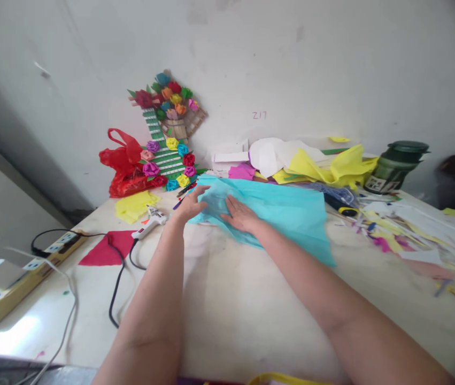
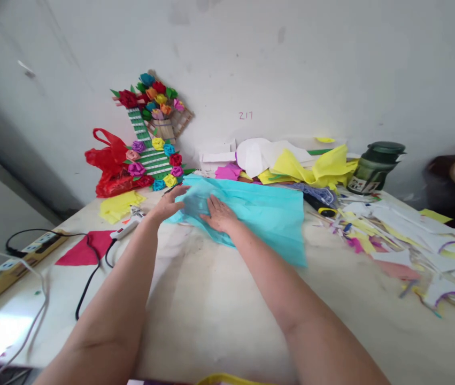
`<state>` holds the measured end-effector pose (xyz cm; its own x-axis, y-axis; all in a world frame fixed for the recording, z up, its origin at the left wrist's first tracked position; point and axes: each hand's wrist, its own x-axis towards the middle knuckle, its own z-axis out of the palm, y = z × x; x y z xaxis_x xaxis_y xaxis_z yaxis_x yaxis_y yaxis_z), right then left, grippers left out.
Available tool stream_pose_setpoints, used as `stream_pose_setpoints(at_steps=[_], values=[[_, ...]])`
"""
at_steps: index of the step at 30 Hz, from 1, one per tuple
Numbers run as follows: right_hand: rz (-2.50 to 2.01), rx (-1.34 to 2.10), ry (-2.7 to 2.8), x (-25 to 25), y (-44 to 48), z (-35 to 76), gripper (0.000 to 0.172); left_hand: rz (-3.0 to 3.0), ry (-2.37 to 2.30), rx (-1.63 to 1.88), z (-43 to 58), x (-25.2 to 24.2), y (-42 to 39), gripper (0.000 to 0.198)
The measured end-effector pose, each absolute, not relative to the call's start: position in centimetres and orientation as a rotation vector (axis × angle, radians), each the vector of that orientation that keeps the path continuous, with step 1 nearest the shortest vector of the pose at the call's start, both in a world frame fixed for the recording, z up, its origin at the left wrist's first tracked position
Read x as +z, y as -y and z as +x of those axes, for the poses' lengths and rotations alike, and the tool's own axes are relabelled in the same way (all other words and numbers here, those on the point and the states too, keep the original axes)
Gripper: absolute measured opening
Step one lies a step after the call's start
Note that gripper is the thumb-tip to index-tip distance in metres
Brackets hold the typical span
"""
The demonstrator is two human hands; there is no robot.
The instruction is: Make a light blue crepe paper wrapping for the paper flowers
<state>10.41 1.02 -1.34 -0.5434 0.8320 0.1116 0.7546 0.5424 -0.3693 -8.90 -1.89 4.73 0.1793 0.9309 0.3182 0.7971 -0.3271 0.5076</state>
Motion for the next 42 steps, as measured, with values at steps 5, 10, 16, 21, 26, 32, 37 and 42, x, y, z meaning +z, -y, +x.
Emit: stream_pose_setpoints(at_steps=[5,10,16,21,26,32,37,42], values=[[-1.329,0.421,2.573,-1.1,-1.5,10.5,0.076,2.418,-1.756,0.803,-9.7,4.4,3.6,0.027],[-1.365,0.4,2.617,-0.5,-1.4,10.3,0.077,2.57,-1.742,0.743,-9.6,2.7,4.9,0.035],[-1.359,0.385,2.631,-0.4,-1.4,10.4,0.077,2.495,-1.639,0.732,-9.2,1.9,4.8,0.029],[-1.371,0.413,2.649,-0.3,-1.5,10.4,0.076,2.582,-1.689,0.722,-9.4,2.2,5.1,0.03],[-1.372,0.414,2.672,-0.3,-1.7,10.3,0.077,2.589,-1.881,0.613,-9.4,2.1,5.6,0.029],[-1.335,0.405,2.724,-0.2,-1.9,10.9,0.077,2.477,-1.87,0.644,-10.1,1.2,5.5,0.022],[-1.281,0.403,2.734,-0.3,-2.2,11.2,0.077,2.413,-1.816,0.663,-10.8,0.7,5.3,0.028],[-1.269,0.395,2.735,-0.6,-2.3,11.3,0.078,2.421,-1.831,0.61,-10.9,1.1,5.5,0.022]])
